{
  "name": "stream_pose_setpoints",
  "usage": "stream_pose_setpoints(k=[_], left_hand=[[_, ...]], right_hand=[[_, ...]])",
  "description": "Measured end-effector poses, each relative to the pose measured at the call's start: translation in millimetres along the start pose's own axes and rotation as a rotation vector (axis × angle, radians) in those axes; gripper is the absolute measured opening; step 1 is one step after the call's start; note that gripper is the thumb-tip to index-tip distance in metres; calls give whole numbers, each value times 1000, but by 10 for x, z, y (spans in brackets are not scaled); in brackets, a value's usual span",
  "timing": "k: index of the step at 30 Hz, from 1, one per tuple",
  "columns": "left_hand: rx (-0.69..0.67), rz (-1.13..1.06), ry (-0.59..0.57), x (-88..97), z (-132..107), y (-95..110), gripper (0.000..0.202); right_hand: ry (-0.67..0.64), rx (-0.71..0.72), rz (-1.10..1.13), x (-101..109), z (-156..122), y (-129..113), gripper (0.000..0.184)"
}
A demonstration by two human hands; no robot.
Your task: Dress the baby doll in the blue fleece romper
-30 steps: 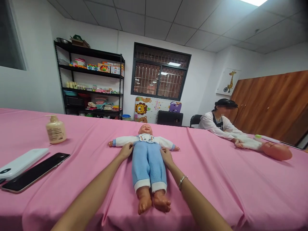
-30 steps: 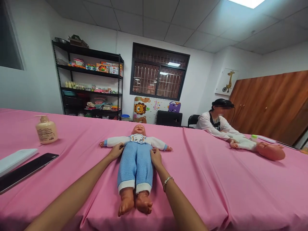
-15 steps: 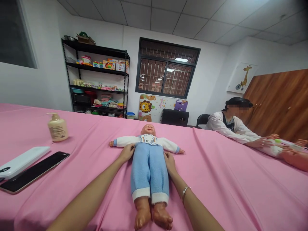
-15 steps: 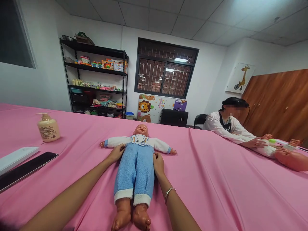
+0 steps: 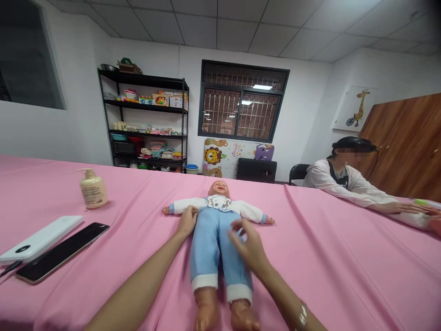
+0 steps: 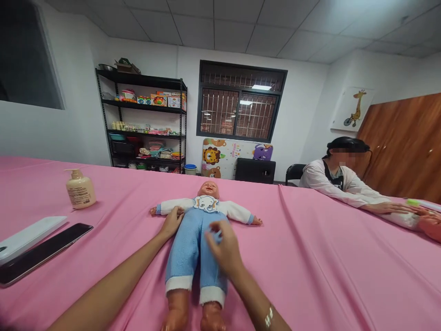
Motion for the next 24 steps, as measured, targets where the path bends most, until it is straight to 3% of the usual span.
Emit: stream_pose_setpoints(k=[2, 4, 8, 13, 17, 21, 24], left_hand=[[12, -7, 29, 10, -2, -15, 9], [25, -12, 44, 14, -2, -22, 9], [47, -20, 30, -2, -13, -26, 7], [42, -53, 6, 9, -27, 11, 9], [20, -113, 3, 47, -28, 107, 19], [-42, -239, -120, -18, -8, 219, 30], [-39, -270, -82, 33, 32, 206, 31]], right_hand=[[-354, 260, -62, -277, -268, -591, 18], [-493, 438, -269, -465, -507, -896, 20], [-343, 659, -635, -675, -664, -945, 22], [-298, 899, -582, -874, -925, -877, 20], [-231, 862, -554, -766, -890, -879, 19], [-141, 784, -530, -595, -746, -876, 27], [-181, 801, -494, -632, -767, -876, 29]])
Point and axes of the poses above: each hand's wrist, its own z-axis towards the middle knuckle, its own x-axis out of the back of the hand, y = z × x, the point moved 8 cm from there along z, towards the middle knuckle, and after that the axes turned 2 degrees about y, right-handed, at the moved point
